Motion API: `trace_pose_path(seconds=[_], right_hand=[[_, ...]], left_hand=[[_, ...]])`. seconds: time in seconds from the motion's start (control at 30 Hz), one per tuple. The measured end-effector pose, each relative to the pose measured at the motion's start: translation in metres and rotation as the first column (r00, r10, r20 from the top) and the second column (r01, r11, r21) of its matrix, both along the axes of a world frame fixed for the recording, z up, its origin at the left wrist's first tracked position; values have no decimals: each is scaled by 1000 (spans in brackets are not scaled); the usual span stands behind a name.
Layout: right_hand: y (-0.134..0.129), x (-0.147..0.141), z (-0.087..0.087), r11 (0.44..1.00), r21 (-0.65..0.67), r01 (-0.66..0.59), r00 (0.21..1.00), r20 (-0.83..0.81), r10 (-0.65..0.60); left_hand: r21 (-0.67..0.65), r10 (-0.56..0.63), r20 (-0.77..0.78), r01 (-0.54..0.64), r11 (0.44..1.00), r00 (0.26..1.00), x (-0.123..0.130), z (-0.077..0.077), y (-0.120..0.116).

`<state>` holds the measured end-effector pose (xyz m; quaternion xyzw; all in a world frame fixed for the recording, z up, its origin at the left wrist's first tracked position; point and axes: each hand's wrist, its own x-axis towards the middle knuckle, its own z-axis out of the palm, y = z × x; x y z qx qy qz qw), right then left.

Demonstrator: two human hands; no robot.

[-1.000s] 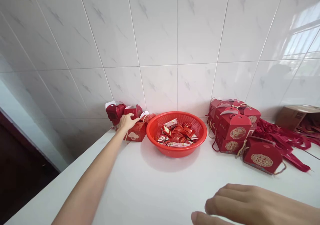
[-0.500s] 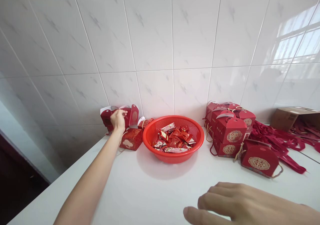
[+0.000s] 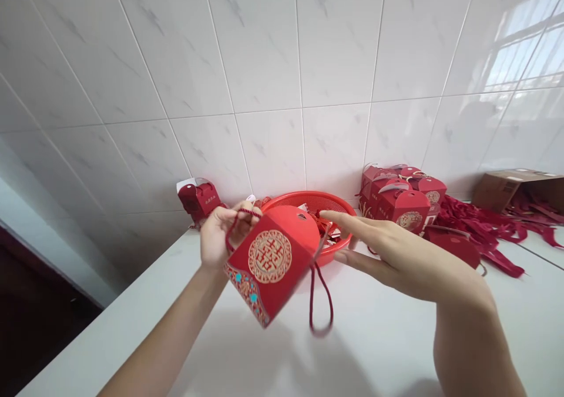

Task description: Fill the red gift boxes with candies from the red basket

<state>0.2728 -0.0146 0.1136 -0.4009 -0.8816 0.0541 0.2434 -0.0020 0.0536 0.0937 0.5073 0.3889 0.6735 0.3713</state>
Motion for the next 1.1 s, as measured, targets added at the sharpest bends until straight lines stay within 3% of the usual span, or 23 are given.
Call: trace_pose_path(seconds=[0.07, 0.13, 0.27, 0.37, 0.57, 0.7, 0.8, 0.97, 1.1], right_hand=[[3, -2, 1, 995, -80, -56, 997, 51, 60], [2, -2, 2, 980, -153, -126, 986, 87, 140], [-2, 0, 6, 934, -242, -261, 956, 72, 286], [-3, 1, 10, 913, -234, -335, 936, 28, 351], [3, -12, 7, 895, -307, -324, 916, 136, 378], [11, -24, 0, 951, -277, -139, 954, 221, 204], [20, -28, -6, 954, -295, -50, 955, 267, 132], [34, -34, -17, 912, -409, -23, 925, 336, 174], [44, -40, -26, 840, -536, -77, 906, 313, 283]], left_hand=[[-31, -270, 110, 274, 961, 957, 12, -11, -12], [22, -398, 198, 402, 915, 896, 19, -21, -18], [128, -491, 174, 474, 871, 854, 19, -38, -18], [117, -547, 89, 537, 836, 832, 14, -47, -17], [133, -596, 105, 582, 802, 796, 19, -64, -21], [206, -587, 99, 560, 802, 804, 29, -74, -25], [262, -554, 15, 532, 805, 832, 32, -80, -28], [424, -400, -261, 476, 770, 879, 27, -87, -36], [577, -215, -432, 451, 680, 876, 26, -86, -41]])
